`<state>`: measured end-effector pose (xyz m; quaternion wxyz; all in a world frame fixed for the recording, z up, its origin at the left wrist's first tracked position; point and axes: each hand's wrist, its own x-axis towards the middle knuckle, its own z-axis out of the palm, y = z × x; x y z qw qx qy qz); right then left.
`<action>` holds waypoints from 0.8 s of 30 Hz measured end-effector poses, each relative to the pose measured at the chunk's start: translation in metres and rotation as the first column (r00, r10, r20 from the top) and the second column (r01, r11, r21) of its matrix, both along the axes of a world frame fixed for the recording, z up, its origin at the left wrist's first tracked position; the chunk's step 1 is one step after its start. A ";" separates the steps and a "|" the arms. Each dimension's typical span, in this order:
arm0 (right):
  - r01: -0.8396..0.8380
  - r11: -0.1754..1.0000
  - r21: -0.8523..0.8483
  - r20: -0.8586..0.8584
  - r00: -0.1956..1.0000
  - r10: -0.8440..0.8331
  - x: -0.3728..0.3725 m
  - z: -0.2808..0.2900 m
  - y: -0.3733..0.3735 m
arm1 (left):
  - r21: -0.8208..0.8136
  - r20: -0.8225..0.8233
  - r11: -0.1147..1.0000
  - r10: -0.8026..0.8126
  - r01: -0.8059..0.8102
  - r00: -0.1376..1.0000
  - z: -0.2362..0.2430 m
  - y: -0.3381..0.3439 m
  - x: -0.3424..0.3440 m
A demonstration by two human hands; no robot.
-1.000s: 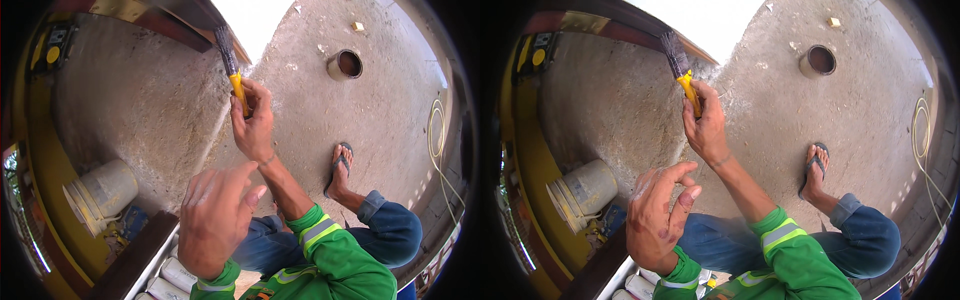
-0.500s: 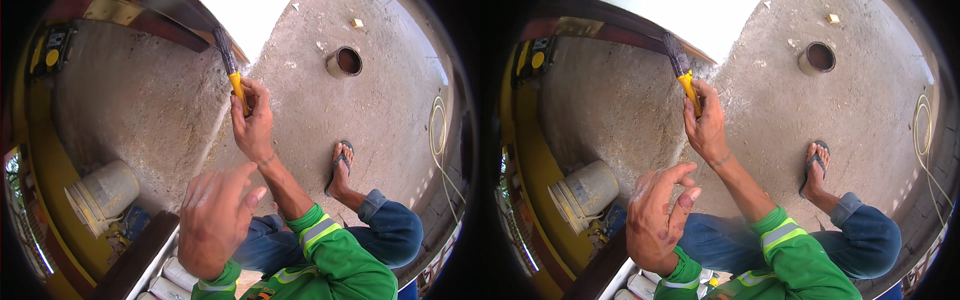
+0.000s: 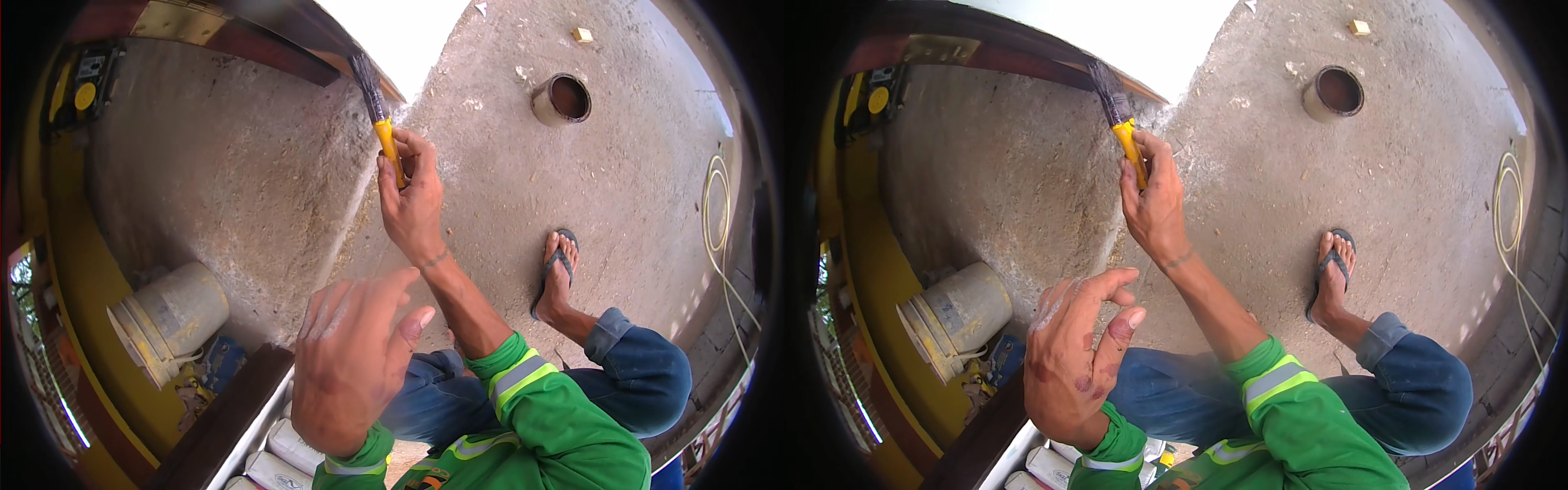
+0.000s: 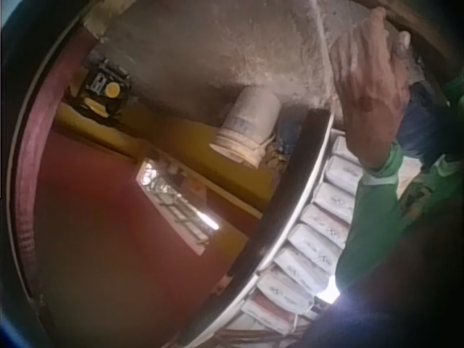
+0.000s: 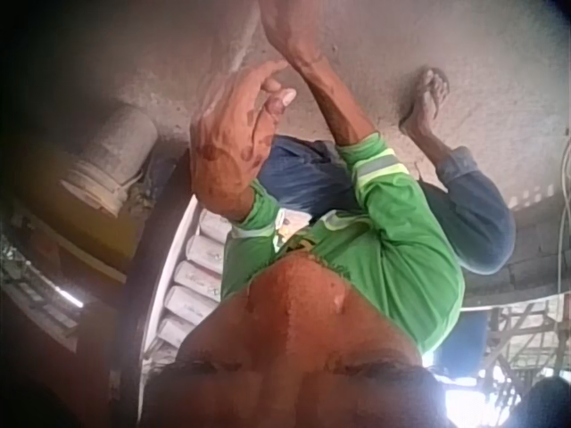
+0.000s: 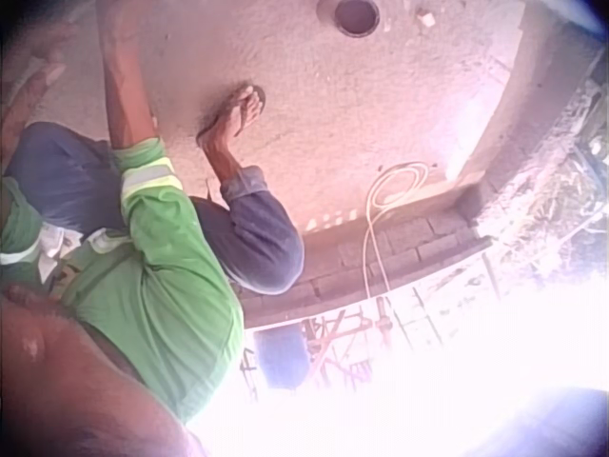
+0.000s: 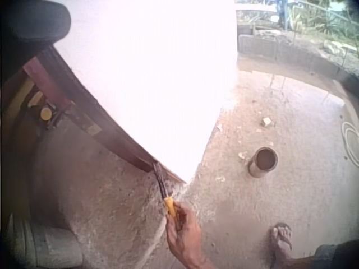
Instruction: The person paints the edge of a door frame using a paintbrush and a small container of brown paint.
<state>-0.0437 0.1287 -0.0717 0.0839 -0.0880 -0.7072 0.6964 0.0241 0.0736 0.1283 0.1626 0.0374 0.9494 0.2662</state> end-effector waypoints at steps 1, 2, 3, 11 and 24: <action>-0.003 1.000 -0.005 0.008 1.000 0.003 0.000 0.000 0.001 | -0.001 -0.002 1.000 0.001 -0.001 1.000 0.000 0.001 0.000; -0.003 1.000 -0.005 0.009 1.000 0.003 -0.001 -0.001 0.001 | -0.001 -0.001 1.000 0.001 -0.001 1.000 0.000 0.001 0.000; 0.006 0.999 0.035 -0.005 1.000 -0.006 -0.001 -0.003 0.001 | 0.000 0.006 1.000 0.005 -0.005 1.000 0.000 0.001 0.000; 0.007 0.996 0.084 -0.004 1.000 -0.007 -0.003 -0.010 0.000 | 0.000 0.021 1.000 0.009 -0.009 1.000 0.001 0.001 0.000; 0.010 1.000 0.014 0.073 0.997 -0.011 -0.004 -0.033 0.002 | -0.010 -0.014 1.000 -0.005 0.005 1.000 0.002 0.000 0.004</action>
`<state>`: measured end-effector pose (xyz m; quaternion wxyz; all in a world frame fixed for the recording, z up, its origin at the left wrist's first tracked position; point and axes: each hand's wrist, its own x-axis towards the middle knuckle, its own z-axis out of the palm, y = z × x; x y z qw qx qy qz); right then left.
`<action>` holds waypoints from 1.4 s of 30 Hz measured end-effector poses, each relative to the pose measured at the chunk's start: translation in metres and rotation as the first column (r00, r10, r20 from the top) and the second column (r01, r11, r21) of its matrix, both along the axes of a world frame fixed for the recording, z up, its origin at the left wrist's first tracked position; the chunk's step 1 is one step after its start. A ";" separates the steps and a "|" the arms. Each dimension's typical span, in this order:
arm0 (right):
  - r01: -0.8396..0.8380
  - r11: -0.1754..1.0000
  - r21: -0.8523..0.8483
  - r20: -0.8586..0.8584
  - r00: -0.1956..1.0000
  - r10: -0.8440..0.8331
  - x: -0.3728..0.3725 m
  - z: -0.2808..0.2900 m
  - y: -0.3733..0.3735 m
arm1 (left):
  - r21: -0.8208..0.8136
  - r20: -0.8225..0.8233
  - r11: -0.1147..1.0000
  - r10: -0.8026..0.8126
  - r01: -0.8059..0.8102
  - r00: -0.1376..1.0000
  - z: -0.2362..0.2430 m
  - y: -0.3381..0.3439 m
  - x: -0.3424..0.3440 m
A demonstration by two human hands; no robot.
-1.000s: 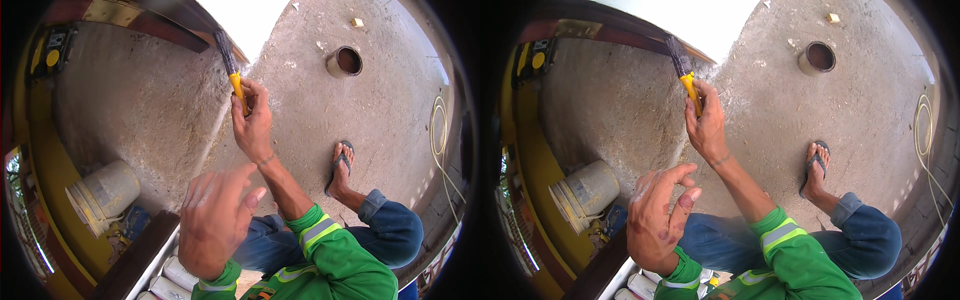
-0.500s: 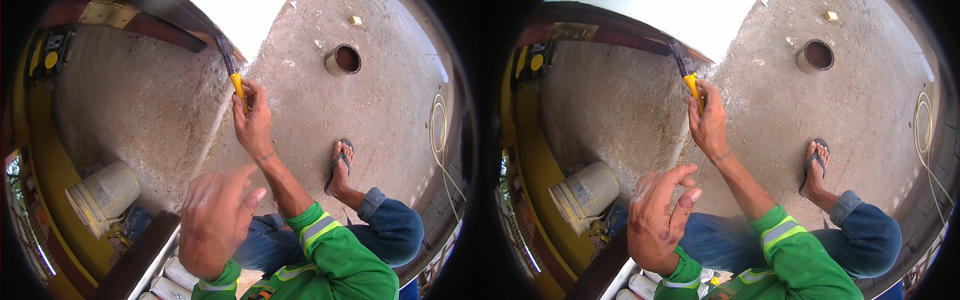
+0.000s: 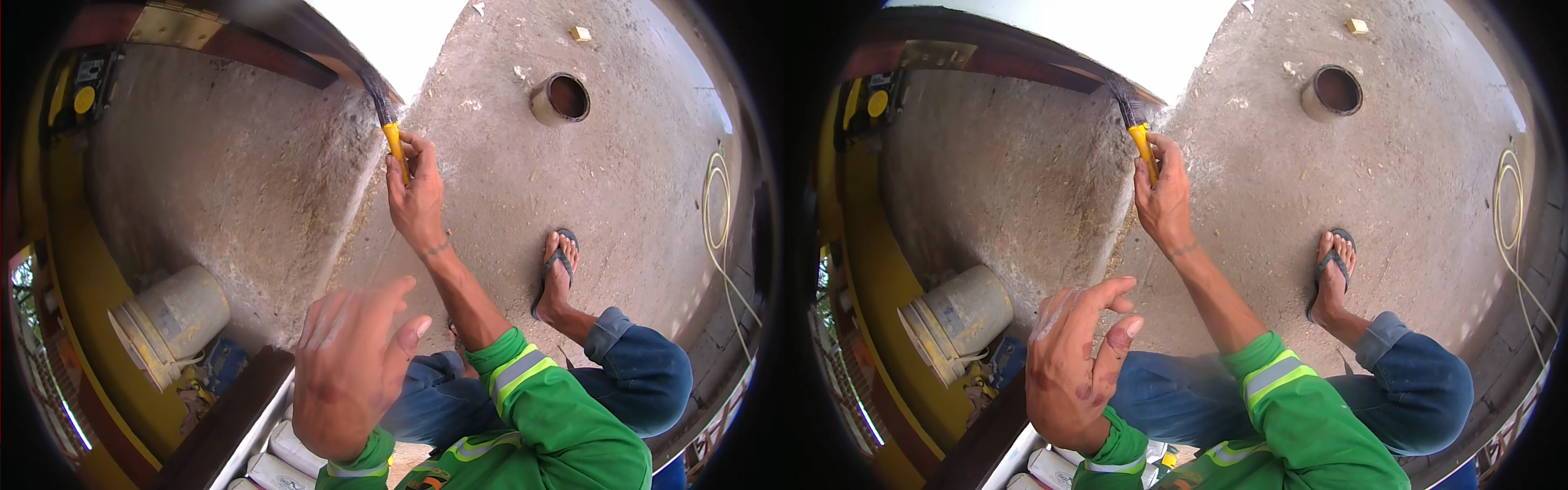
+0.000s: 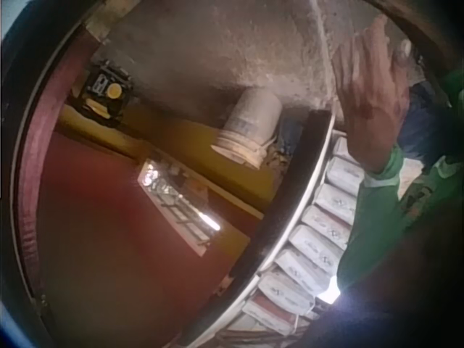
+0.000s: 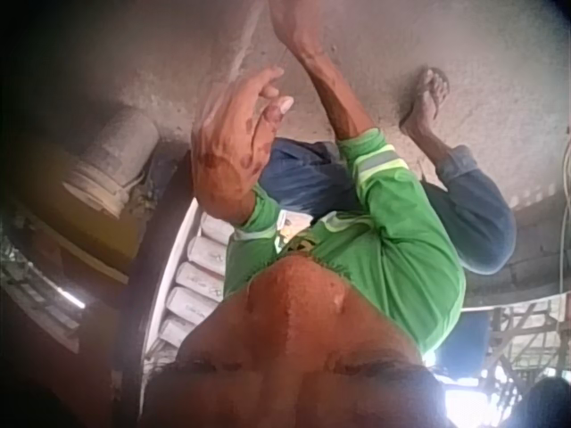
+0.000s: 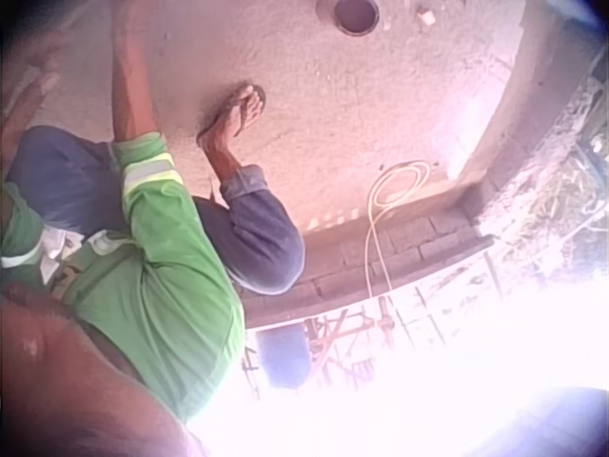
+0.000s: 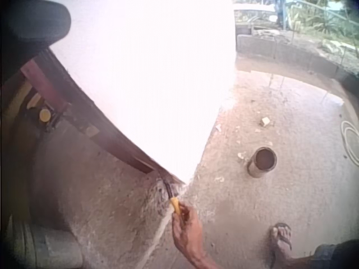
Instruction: The person paints the edge of a door frame using a paintbrush and a small container of brown paint.
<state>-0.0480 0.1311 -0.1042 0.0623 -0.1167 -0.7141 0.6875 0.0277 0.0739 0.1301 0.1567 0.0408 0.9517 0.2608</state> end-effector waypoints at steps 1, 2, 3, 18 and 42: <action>0.005 1.000 0.008 -0.010 1.000 -0.005 0.000 -0.004 0.001 | -0.005 0.008 1.000 0.002 -0.002 1.000 0.000 0.000 0.000; 0.004 1.000 0.007 -0.010 1.000 -0.004 0.000 -0.003 0.001 | -0.005 0.008 1.000 0.004 -0.004 1.000 0.001 0.001 0.000; -0.005 1.000 0.011 0.002 1.000 0.005 0.000 -0.003 0.001 | -0.009 0.012 1.000 0.005 -0.004 1.000 0.001 0.001 0.001; -0.069 0.996 0.053 0.079 0.995 0.065 0.024 -0.009 0.006 | 0.007 -0.036 0.999 0.048 -0.048 0.998 -0.001 -0.001 0.009; -0.018 0.997 -0.072 -0.231 0.973 0.001 0.023 0.044 -0.005 | 0.001 -0.016 0.999 0.053 -0.053 0.998 0.004 -0.008 0.016</action>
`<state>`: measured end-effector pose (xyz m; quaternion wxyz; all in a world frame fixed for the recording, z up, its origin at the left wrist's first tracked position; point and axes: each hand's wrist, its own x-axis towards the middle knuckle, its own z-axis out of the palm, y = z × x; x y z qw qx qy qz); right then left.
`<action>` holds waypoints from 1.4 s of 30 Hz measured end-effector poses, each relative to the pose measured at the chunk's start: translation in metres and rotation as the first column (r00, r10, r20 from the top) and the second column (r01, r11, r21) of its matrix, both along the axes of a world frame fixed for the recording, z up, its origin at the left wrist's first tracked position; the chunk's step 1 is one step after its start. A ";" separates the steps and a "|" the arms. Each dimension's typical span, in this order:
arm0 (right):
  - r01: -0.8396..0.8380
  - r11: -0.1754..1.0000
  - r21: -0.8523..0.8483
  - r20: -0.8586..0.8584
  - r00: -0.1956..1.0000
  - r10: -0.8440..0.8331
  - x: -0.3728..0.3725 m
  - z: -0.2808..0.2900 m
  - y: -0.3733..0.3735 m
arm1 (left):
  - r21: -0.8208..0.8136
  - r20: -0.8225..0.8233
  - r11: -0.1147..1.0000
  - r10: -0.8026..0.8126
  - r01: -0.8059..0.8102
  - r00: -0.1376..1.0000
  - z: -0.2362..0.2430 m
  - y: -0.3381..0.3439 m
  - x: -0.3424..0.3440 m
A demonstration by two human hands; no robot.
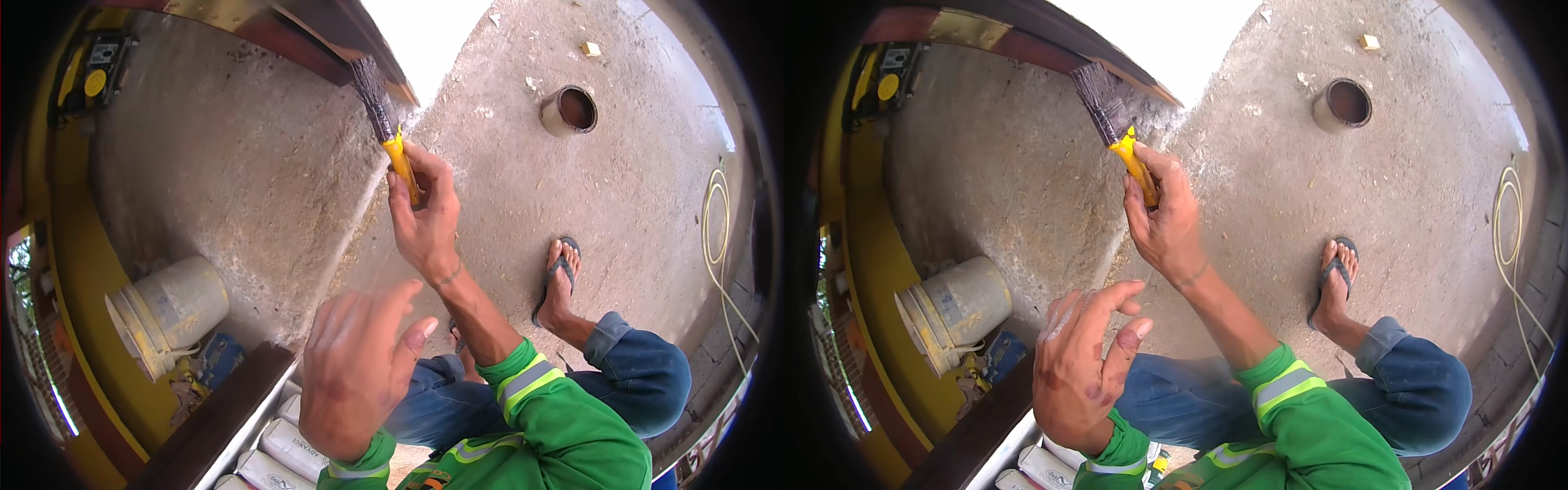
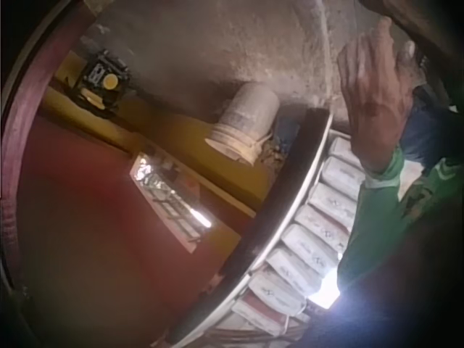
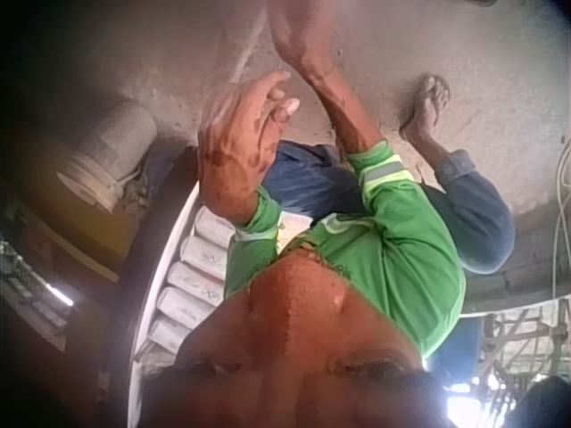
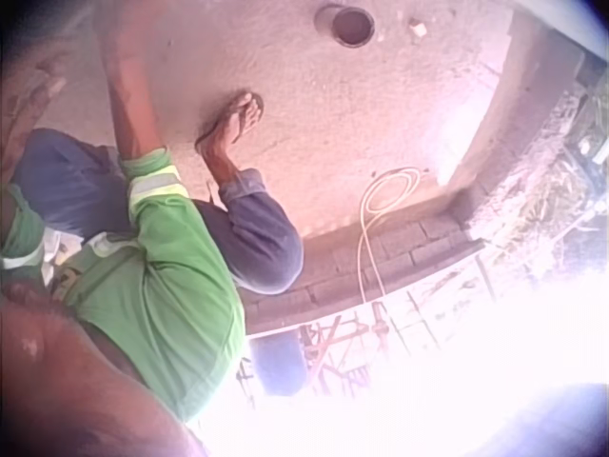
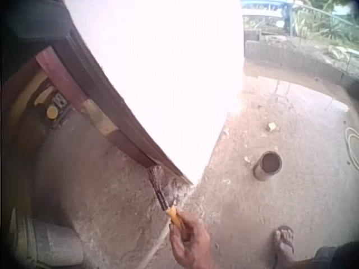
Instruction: The person paints the edge of a door frame using a paintbrush and a small container of brown paint.
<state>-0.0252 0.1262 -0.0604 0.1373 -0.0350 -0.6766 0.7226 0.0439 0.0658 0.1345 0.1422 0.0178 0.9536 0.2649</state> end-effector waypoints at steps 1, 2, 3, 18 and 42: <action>0.012 1.000 -0.005 -0.043 0.999 -0.012 -0.002 0.005 -0.001 | 0.009 0.005 1.000 -0.011 0.011 1.000 0.000 0.000 -0.001; 0.013 1.000 -0.005 -0.042 0.999 -0.014 -0.004 0.009 -0.001 | 0.009 0.006 1.000 -0.012 0.012 1.000 0.000 0.001 -0.001; 0.017 1.000 -0.026 -0.048 0.999 -0.018 -0.005 0.012 -0.001 | 0.007 -0.001 1.000 -0.023 0.023 1.000 -0.001 0.001 -0.002; 0.042 0.999 -0.019 0.025 0.999 -0.041 -0.022 0.002 -0.002 | -0.006 -0.022 0.999 -0.050 0.050 0.999 -0.009 0.010 -0.007; 0.059 0.977 0.203 0.064 0.995 -0.073 -0.024 -0.021 0.000 | -0.017 0.007 0.999 -0.045 0.045 0.999 -0.009 0.013 -0.008</action>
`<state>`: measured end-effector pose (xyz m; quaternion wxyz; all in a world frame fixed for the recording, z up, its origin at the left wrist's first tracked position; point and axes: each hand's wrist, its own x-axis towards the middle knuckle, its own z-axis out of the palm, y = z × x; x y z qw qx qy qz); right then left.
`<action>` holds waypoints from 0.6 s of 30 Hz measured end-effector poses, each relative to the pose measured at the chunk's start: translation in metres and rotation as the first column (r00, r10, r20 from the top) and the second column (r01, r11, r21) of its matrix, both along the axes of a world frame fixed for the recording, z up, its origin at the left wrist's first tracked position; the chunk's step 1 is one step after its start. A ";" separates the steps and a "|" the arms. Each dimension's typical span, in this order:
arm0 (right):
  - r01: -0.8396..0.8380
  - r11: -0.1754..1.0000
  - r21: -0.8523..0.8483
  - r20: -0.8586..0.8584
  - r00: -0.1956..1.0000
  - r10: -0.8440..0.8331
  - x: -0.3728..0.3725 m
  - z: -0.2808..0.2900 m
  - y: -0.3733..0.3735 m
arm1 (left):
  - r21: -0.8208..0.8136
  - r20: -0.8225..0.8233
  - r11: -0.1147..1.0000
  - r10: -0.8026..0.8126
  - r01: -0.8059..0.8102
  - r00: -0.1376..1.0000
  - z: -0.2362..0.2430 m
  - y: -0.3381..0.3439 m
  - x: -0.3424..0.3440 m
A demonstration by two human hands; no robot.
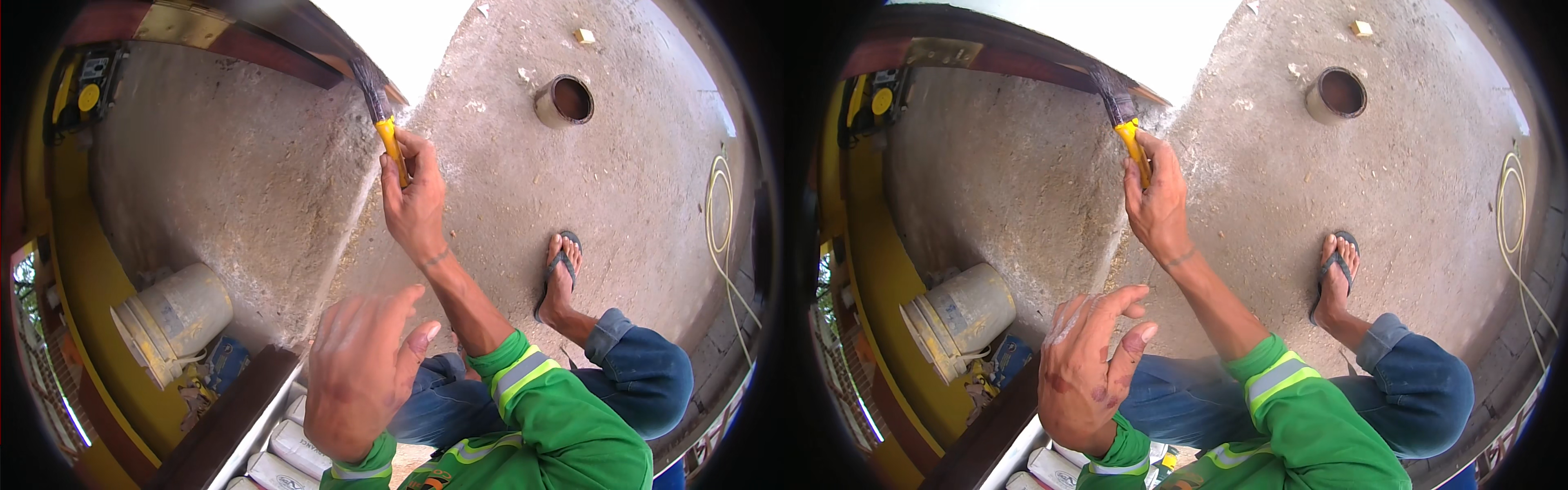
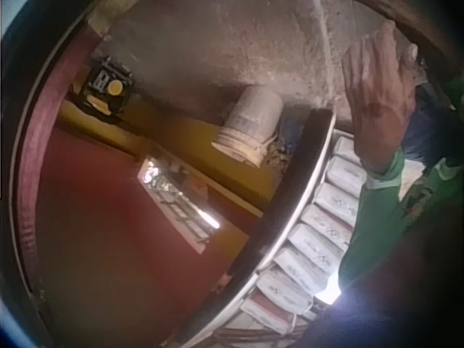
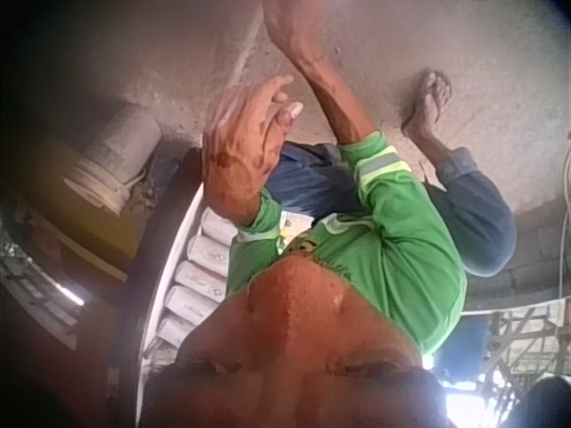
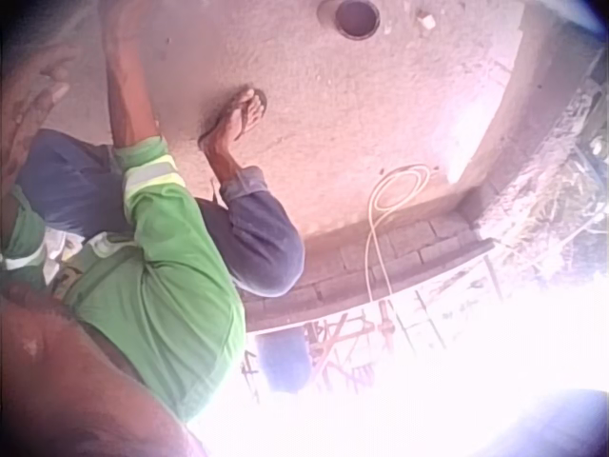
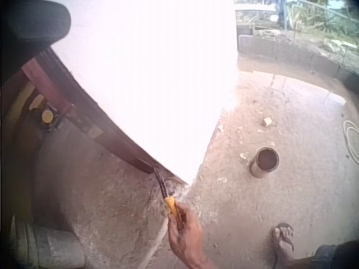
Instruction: The person paints the edge of a door frame using a paintbrush and a small container of brown paint.
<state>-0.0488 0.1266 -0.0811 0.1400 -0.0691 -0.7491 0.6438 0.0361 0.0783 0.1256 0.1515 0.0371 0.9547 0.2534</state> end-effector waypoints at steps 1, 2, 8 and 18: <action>-0.001 1.000 0.005 0.016 1.000 0.001 0.000 -0.002 0.000 | 0.000 0.003 1.000 0.001 -0.001 1.000 0.000 0.000 0.000; -0.001 1.000 0.005 0.017 1.000 0.001 0.000 -0.005 0.000 | 0.000 0.004 1.000 0.000 0.000 1.000 0.000 0.000 0.000; -0.020 0.992 -0.125 0.141 0.989 0.038 0.000 -0.011 0.003 | -0.005 0.019 1.000 0.006 -0.006 1.000 0.000 0.000 0.000; -0.045 0.997 -0.059 0.191 0.980 0.056 -0.002 -0.037 0.005 | -0.014 0.025 1.000 0.008 -0.007 1.000 0.000 0.002 0.002</action>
